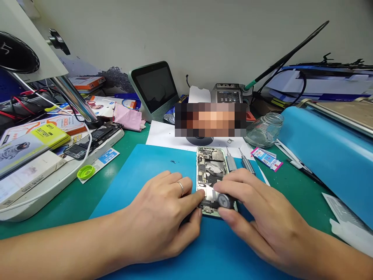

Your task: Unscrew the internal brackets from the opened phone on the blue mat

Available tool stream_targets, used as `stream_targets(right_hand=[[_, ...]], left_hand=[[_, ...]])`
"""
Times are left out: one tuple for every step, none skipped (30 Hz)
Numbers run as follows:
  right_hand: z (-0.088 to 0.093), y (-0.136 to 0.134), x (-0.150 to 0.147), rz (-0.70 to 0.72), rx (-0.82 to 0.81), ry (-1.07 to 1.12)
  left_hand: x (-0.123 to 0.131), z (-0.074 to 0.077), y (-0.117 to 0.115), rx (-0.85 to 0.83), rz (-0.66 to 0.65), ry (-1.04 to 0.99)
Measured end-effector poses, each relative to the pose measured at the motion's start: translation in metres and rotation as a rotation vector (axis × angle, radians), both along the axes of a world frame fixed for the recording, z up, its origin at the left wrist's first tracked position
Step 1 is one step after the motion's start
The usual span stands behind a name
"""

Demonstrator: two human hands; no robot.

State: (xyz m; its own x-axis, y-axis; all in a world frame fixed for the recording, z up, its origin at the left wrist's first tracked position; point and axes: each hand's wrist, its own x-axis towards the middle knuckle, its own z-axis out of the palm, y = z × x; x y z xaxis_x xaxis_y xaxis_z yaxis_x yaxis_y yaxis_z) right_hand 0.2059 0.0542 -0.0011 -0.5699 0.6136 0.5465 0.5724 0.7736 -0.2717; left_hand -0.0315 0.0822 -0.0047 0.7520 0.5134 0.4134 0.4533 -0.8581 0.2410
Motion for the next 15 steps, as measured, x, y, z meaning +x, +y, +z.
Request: stream_targets(right_hand=[[-0.002,0.000,0.001,-0.002,0.015,0.002],[-0.003,0.000,0.002,-0.005,0.033,0.006],[-0.004,-0.001,0.002,-0.009,0.042,0.005],[-0.004,-0.001,0.003,-0.012,0.044,0.010],[-0.003,-0.002,0.002,-0.010,0.023,0.013],[-0.002,-0.003,0.002,-0.007,0.002,0.026],[-0.002,-0.004,0.002,-0.008,-0.024,0.040],[-0.002,-0.004,0.001,-0.023,-0.048,0.057],[-0.003,-0.005,0.001,-0.042,-0.057,0.077],[-0.004,-0.006,0.001,-0.058,-0.054,0.100],[-0.007,-0.006,0.001,-0.074,-0.048,0.120],[-0.009,-0.007,0.001,-0.083,-0.043,0.138],[-0.011,-0.007,0.001,-0.086,-0.044,0.152],[-0.013,-0.007,0.001,-0.085,-0.043,0.163],[-0.014,-0.007,0.001,-0.084,-0.043,0.165]], left_hand=[[0.000,0.000,0.000,-0.001,-0.003,0.002],[0.000,0.000,0.000,-0.001,-0.007,0.002],[0.000,0.000,0.000,-0.002,-0.009,0.003],[0.000,0.000,0.000,-0.002,-0.010,0.001],[0.000,0.000,0.001,-0.004,-0.011,-0.005],[0.000,0.000,0.001,-0.004,-0.011,-0.015],[0.000,0.000,0.001,-0.004,-0.015,-0.027],[0.000,0.000,0.001,-0.004,-0.021,-0.043],[0.000,0.001,0.001,-0.005,-0.030,-0.059],[0.000,0.001,0.002,-0.003,-0.041,-0.076],[0.000,0.001,0.002,0.000,-0.054,-0.094],[0.000,0.002,0.001,0.004,-0.065,-0.112],[0.000,0.003,0.001,0.006,-0.077,-0.128],[0.000,0.003,0.001,0.009,-0.087,-0.143],[0.000,0.004,0.000,0.013,-0.097,-0.157]])
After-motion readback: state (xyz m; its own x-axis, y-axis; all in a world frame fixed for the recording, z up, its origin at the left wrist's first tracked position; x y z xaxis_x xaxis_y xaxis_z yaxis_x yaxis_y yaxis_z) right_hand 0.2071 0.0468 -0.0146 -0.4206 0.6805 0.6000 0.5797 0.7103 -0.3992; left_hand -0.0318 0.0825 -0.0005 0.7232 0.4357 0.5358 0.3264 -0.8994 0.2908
